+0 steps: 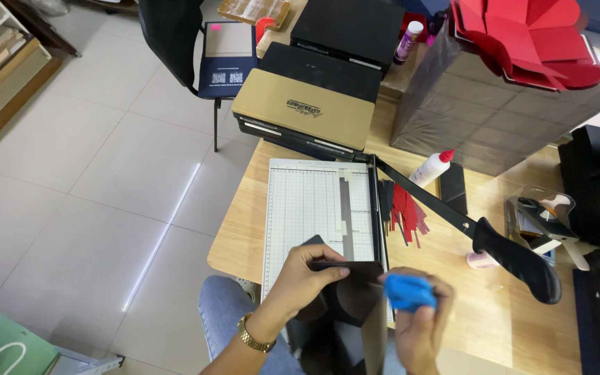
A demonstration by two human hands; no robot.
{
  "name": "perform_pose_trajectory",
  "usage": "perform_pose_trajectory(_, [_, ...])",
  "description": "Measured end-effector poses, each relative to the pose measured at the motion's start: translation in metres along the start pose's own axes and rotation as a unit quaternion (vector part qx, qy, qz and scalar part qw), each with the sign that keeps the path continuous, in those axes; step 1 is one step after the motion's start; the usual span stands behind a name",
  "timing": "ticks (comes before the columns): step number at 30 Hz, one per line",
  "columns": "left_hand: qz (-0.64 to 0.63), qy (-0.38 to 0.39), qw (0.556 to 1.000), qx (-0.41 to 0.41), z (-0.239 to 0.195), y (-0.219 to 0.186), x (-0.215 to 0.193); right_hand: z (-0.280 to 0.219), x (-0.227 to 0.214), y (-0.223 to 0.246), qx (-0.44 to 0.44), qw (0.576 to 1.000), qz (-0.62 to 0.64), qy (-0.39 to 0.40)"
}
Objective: Cutting cardstock with a paper trimmer and assembling a paper box using tape
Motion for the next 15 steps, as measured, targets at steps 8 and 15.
perform_pose_trajectory(8, [0.108, 0.077, 0.991, -0.022, 0.019, -0.022, 0.005, 0.061, -0.036, -0.009, 0.17, 0.948, -0.27, 0.009])
perform_pose_trajectory(15, [0.093, 0.111, 0.983, -0.117, 0.037, -0.02, 0.014, 0.067, -0.03, -0.009, 0.226, 0.926, -0.298, 0.052])
Point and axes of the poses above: each hand's wrist, its own z-axis towards the middle knuckle, its own x-axis out of the palm, y = z × x, the point moved 5 cm from there along z, towards the middle knuckle, and after that the axes turned 12 degrees about -z, right-handed, at the moved point
